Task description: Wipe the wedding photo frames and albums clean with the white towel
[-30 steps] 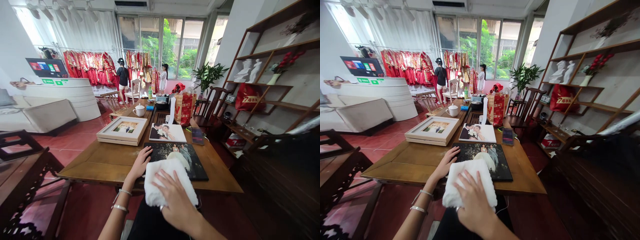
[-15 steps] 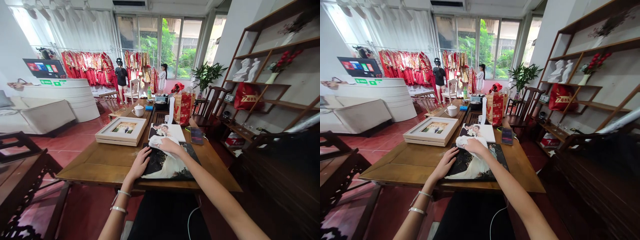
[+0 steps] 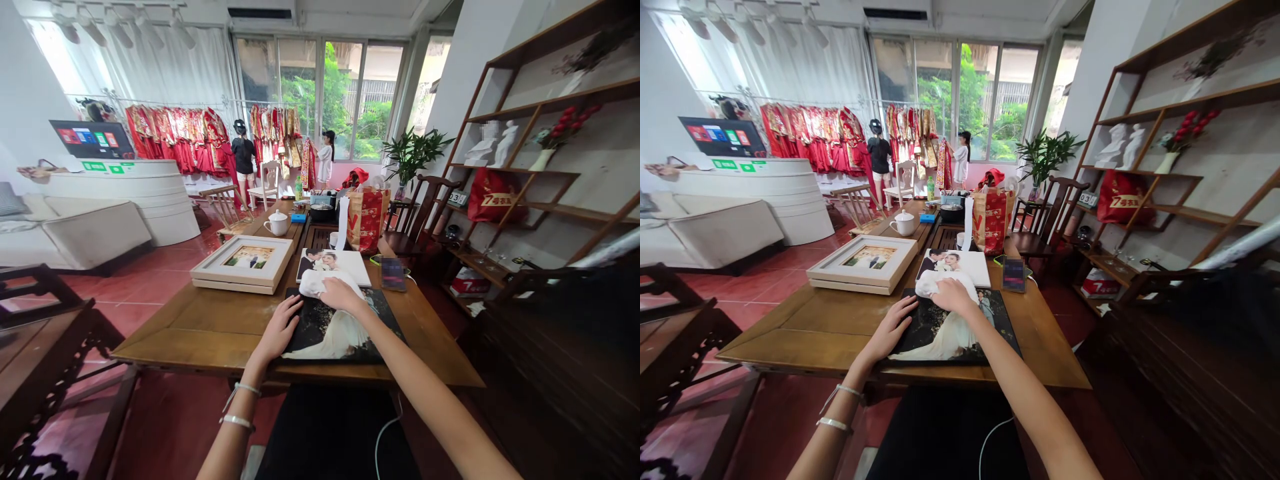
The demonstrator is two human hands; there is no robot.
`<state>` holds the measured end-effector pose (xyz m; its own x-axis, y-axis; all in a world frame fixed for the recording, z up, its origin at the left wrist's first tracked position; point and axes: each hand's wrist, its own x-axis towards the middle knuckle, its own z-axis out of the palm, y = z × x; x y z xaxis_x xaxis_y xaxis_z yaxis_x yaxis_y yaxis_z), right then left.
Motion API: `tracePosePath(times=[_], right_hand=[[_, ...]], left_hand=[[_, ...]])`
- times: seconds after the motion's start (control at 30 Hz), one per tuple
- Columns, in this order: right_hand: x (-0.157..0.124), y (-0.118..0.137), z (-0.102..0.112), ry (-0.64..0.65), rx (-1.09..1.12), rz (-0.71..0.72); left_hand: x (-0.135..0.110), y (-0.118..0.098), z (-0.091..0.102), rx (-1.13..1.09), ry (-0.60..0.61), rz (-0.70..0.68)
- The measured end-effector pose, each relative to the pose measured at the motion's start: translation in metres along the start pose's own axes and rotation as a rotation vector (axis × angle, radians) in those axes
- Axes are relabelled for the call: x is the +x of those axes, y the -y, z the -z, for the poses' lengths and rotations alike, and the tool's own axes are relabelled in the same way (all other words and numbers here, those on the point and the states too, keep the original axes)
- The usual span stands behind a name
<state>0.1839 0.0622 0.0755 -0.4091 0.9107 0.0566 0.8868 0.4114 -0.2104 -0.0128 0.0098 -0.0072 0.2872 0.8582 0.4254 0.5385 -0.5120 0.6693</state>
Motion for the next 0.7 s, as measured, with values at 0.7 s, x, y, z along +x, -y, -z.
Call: tracePosePath(times=[0.7], right_hand=[[-0.167, 0.034, -0.028, 0.070, 0.148, 0.249]], left_hand=[[0.000, 0.006, -0.004, -0.003, -0.034, -0.010]])
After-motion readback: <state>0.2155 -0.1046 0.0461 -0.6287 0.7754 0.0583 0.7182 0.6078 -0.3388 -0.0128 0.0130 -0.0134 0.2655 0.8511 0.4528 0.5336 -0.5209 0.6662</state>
